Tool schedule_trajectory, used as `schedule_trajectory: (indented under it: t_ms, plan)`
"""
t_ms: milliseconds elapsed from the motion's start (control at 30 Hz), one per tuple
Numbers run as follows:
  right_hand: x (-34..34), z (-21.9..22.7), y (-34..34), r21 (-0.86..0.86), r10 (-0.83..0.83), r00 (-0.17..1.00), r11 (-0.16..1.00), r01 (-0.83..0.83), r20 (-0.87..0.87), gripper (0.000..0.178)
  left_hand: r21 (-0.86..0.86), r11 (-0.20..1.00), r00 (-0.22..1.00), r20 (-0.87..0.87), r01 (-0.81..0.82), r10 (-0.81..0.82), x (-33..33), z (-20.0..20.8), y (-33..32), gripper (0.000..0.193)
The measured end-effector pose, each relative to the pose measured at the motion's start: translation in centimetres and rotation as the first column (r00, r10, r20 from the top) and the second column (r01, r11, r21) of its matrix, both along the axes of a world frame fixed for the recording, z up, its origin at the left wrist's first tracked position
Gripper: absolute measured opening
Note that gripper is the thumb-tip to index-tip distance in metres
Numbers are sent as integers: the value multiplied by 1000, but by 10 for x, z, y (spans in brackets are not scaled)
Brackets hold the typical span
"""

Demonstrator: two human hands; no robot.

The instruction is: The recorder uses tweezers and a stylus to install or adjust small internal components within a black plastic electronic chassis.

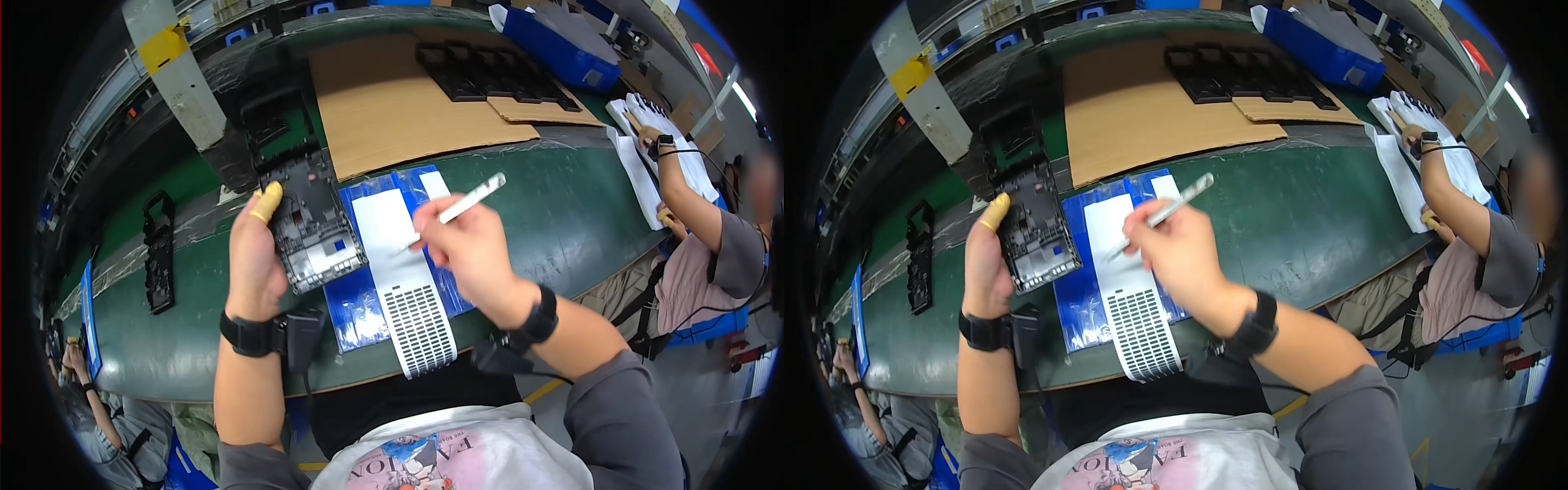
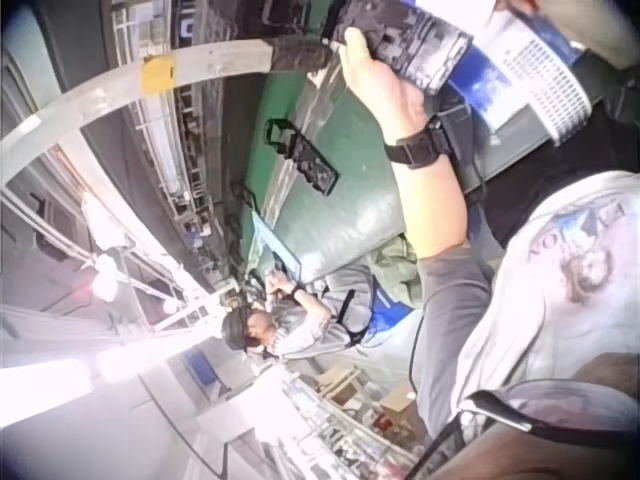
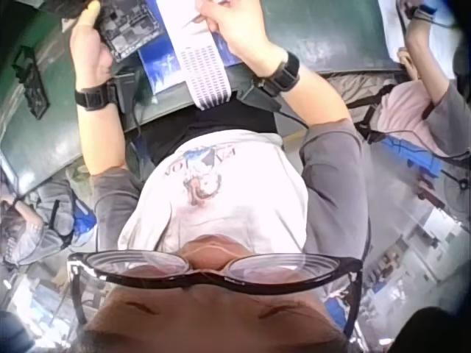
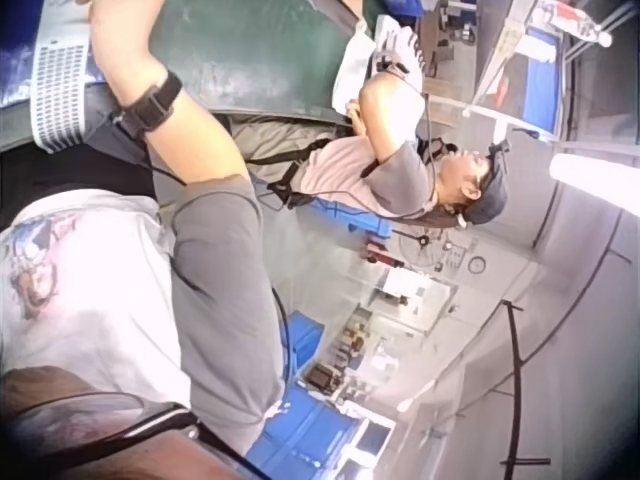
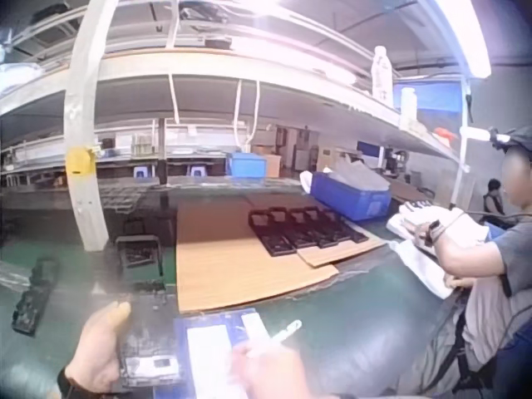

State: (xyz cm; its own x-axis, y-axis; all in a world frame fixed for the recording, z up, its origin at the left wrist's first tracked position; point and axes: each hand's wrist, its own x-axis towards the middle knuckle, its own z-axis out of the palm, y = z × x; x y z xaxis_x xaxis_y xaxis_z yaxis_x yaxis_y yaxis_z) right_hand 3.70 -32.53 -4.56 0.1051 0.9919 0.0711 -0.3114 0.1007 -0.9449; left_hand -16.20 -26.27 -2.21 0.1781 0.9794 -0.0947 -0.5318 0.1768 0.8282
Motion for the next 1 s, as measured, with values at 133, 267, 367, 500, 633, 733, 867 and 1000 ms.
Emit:
schedule_trajectory:
  t_ms: [133,267,367,500,633,733,867,1000]
  plan:
    - [-5,-14,-30,-67,-68,997,995,69,28,15,-40,997,997,35,64,-63,5,1,-17,23]
    - [-3,-22,-35,-40,-95,995,995,95,12,15,-52,997,993,109,57,-52,13,2,-23,25]
    - [-2,-23,-33,-51,-77,997,996,78,18,14,-30,999,992,119,39,-35,12,5,-27,26]
    - [0,-23,-31,-91,-24,999,996,26,24,14,-18,1000,991,132,11,-9,14,2,-26,26]
    - [1,-22,-31,-122,-9,998,992,16,55,14,-34,999,990,143,9,-4,14,1,-25,26]
    - [0,-19,-29,-134,-27,1000,991,27,3,13,-63,996,988,146,61,-52,12,-4,-23,28]
    - [7,3,-23,-22,26,986,999,-30,-162,13,-43,998,992,115,51,-46,23,-2,-33,29]
    - [-9,32,-13,75,149,969,988,-137,-194,16,-196,968,973,199,155,-116,29,4,-44,33]
